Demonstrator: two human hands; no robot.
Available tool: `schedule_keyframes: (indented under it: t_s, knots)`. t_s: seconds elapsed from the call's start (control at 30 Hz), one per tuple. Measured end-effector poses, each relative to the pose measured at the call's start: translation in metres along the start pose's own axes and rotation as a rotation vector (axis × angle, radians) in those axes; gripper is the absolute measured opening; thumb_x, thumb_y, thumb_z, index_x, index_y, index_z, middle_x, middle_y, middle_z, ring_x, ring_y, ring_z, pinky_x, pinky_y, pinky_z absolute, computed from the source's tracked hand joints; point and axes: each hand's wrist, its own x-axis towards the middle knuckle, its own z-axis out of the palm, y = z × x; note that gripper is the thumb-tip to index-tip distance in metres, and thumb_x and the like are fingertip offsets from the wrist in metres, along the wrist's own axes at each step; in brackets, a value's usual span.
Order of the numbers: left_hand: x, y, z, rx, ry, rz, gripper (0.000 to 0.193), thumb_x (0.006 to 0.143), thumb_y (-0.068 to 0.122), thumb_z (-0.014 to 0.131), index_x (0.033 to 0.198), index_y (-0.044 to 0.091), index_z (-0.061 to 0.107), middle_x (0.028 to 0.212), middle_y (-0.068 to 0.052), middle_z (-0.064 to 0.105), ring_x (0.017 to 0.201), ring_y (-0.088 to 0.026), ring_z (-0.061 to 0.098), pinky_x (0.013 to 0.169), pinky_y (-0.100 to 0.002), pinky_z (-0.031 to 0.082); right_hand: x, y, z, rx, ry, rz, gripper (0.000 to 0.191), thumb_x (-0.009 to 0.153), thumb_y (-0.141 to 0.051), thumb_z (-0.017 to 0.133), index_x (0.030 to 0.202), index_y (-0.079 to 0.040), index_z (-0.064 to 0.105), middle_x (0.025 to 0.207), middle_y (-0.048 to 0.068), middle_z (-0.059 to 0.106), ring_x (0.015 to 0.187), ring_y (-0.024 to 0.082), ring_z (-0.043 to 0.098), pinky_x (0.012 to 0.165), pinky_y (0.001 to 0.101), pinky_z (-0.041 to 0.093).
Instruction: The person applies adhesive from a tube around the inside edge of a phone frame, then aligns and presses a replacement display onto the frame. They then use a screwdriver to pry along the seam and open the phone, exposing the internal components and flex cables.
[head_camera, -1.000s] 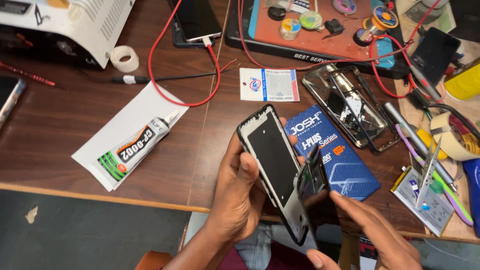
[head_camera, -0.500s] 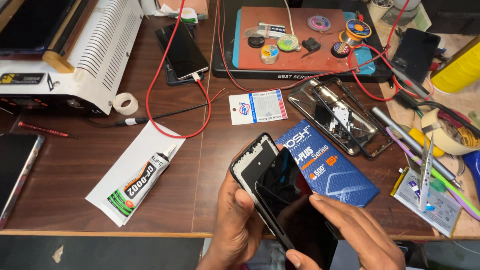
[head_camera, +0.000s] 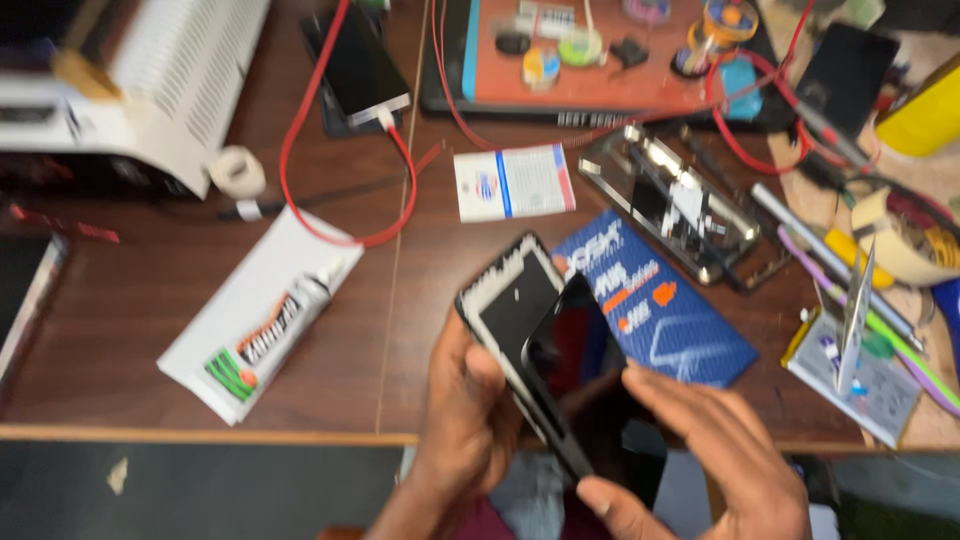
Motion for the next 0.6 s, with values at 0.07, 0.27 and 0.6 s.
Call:
schedule_keyframes:
  t_s: [0.07, 0.27, 0.6]
  knots:
    - [0.001, 0.0, -0.002, -0.001, -0.022, 0.016, 0.106, 0.083, 0.062, 0.079, 0.154, -0.004, 0.034, 0.151, -0.019, 0.053, 0.138, -0.028, 0.054, 0.116, -0.044, 0.048, -0.005, 0.003, -0.004, 0.085, -0.034, 0.023, 0.071, 0.068, -0.022, 0.09, 0.13, 0.002, 0.066, 0.125, 0.016, 0.072, 0.121, 0.025, 0.068, 0.105, 0.0381, 0.051]
    - [0.003, 0.003, -0.002, -0.066, -0.074, -0.017, 0.103, 0.083, 0.057, 0.082, 0.154, 0.0, 0.034, 0.149, -0.017, 0.053, 0.135, -0.03, 0.059, 0.11, -0.047, 0.055, -0.014, 0.009, -0.011, 0.486, -0.107, 0.324, 0.067, 0.077, -0.006, 0.082, 0.138, 0.01, 0.06, 0.131, 0.023, 0.069, 0.12, 0.027, 0.069, 0.101, 0.0399, 0.055]
    - [0.003, 0.001, -0.006, -0.035, -0.081, -0.001, 0.101, 0.085, 0.058, 0.082, 0.155, -0.003, 0.042, 0.147, -0.016, 0.057, 0.135, -0.026, 0.059, 0.114, -0.042, 0.053, -0.012, 0.009, -0.016, 0.314, -0.136, 0.379, 0.069, 0.073, -0.001, 0.08, 0.138, 0.01, 0.059, 0.126, 0.023, 0.069, 0.117, 0.028, 0.07, 0.1, 0.0404, 0.058]
